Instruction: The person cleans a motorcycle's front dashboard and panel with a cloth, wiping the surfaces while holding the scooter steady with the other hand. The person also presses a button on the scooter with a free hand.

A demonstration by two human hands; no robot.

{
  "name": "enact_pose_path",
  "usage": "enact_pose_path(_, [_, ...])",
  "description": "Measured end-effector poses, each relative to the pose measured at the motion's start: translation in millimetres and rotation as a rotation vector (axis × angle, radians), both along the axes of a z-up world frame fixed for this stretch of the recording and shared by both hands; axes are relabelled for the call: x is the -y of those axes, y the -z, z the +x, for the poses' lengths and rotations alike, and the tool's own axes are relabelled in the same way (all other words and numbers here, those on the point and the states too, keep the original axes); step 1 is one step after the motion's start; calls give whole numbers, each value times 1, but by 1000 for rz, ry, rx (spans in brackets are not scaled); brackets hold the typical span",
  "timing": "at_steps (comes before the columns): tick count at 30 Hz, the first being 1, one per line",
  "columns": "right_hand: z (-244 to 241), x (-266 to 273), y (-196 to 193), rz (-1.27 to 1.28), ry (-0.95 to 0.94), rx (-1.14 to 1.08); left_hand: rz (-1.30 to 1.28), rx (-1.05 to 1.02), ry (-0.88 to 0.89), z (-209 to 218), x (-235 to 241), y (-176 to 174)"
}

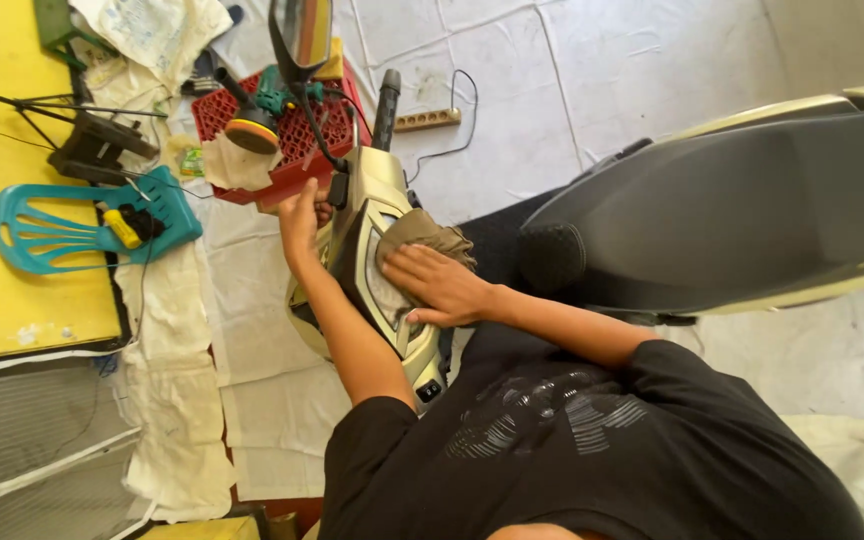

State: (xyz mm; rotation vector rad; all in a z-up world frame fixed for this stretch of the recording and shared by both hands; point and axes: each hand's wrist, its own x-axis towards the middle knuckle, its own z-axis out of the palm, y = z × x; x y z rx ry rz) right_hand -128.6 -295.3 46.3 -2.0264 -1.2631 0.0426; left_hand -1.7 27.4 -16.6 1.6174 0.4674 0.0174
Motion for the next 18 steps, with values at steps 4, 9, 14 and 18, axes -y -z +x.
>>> enact_pose_path(4, [-7, -7, -4, 46, -21, 72, -7, -58, 13, 9, -6, 2])
enact_pose_path(9, [-24, -4, 8, -21, -141, 210, 161, -70, 45, 12, 2, -15])
enact_pose_path(14, [-13, -9, 7, 19, 43, 155, 226, -85, 19, 6, 5, -17])
enact_pose_path(18, [-35, -8, 0, 24, -92, 157, 271, -84, 78, 10, 5, -15])
